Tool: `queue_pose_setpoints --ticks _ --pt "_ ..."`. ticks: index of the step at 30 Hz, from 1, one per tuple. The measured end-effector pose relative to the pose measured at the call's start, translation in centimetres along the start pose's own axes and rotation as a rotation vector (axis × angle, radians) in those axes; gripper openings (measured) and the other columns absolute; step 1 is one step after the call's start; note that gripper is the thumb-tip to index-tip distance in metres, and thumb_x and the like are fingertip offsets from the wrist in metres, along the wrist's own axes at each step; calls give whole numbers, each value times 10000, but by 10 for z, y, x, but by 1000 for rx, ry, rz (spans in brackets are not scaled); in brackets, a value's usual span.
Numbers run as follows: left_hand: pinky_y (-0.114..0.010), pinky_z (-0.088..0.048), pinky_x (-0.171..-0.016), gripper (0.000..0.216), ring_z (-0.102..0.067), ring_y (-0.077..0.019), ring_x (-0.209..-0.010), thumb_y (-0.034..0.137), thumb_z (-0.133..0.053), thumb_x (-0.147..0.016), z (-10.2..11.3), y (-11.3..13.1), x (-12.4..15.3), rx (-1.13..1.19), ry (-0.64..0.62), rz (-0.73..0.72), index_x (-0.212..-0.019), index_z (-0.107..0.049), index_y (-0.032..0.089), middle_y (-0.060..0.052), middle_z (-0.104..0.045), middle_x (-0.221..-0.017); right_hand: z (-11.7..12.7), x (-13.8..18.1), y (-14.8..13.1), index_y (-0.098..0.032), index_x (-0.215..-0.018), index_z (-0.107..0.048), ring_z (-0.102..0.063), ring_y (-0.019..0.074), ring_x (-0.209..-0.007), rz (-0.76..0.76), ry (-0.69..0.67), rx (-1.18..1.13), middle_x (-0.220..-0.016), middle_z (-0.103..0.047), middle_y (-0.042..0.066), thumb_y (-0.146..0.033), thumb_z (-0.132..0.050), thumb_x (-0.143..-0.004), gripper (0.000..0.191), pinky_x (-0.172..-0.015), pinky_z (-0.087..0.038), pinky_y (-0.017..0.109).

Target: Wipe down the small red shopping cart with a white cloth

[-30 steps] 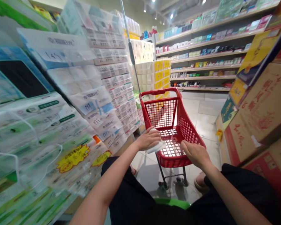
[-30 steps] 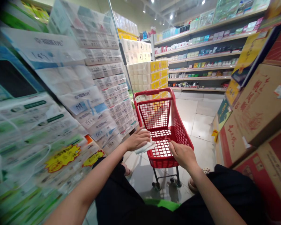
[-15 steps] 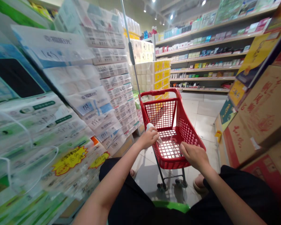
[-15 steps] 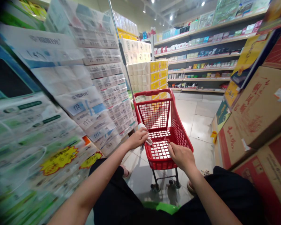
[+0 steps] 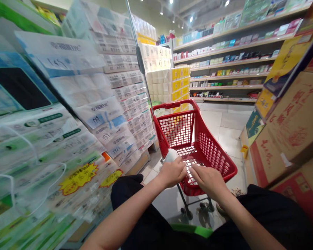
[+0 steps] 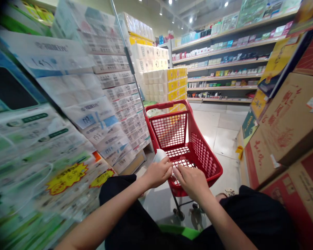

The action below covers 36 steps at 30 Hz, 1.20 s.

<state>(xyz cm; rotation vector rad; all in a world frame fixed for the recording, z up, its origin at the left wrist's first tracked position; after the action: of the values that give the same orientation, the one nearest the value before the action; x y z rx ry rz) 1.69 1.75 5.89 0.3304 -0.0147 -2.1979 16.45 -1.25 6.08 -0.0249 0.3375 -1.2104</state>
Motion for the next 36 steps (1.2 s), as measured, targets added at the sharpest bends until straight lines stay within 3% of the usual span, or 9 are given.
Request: queue_pose_setpoints --ticks 4,8,10,15,21,27,32,36 --pt "-391 -446 -808 291 -589 -213 -842 390 -385 -956 10 -14 -3 -56 98 -10 -1072 -617 256 -65 -599 -1157 -12 4 -23 -246 -870 -581 -639 192 -708 73 -107 -47 -806 -704 32 -562 -223 -981 490 -574 -285 284" --pt "-540 -297 -1046 282 -463 -303 -1186 357 -433 -939 22 -60 -20 -67 275 105 -1153 -609 306 -33 -443 -1430 -16 9 -20 -234 -826 -570 -643 207 -747 92 -143 -45 -796 -690 41 -603 -236 -966 517 -592 -310 288" --pt "-550 -254 -1090 284 -396 -316 -1272 347 -443 -935 23 -88 -34 -58 308 187 -1165 -605 309 -23 -385 -1468 -16 10 -21 -232 -827 -576 -644 209 -754 91 -154 -39 -796 -687 48 -612 -229 -963 532 -598 -322 288" --pt "-416 -398 -1038 285 -452 -263 -1254 344 -371 -966 30 -142 -75 -83 251 333 -1104 -600 246 -35 -303 -1501 -15 13 -31 -224 -845 -585 -645 210 -775 89 -161 -28 -820 -685 55 -613 -197 -966 562 -632 -354 293" --pt "-419 -410 -1017 300 -534 -265 -1169 328 -356 -960 47 -176 -105 -91 209 406 -977 -627 201 -80 -421 -1437 -13 13 -37 -224 -866 -601 -644 215 -783 94 -169 -32 -825 -687 54 -657 -215 -942 585 -662 -371 301" --pt "-408 -409 -1016 275 -528 -254 -1142 296 -378 -938 38 -161 -96 -66 227 378 -1015 -621 191 -84 -435 -1388 -15 9 -39 -230 -877 -614 -651 223 -743 84 -177 15 -805 -695 49 -634 -242 -943 553 -630 -361 304" --pt "-356 -464 -923 289 -571 -192 -981 289 -336 -948 17 -121 -66 112 188 323 -1003 -613 230 -39 -492 -1259 -18 3 -44 -226 -875 -621 -657 218 -718 54 -158 65 -790 -699 53 -599 -221 -959 554 -603 -349 296" --pt "-349 -465 -912 296 -556 -186 -987 278 -310 -947 6 -81 -34 218 185 218 -975 -599 220 -40 -496 -1205 -22 -6 -49 -229 -895 -625 -663 228 -718 33 -137 89 -788 -702 53 -595 -226 -959 546 -594 -351 295"
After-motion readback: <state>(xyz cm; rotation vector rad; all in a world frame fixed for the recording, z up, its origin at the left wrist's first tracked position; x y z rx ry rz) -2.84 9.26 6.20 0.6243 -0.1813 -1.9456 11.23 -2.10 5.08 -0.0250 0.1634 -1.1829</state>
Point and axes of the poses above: each hand's wrist, its own x-axis away from the middle knuckle, its own z-axis out of the back of the hand, y = z × x, the point moved 5 cm from there along -x, towards the middle knuckle
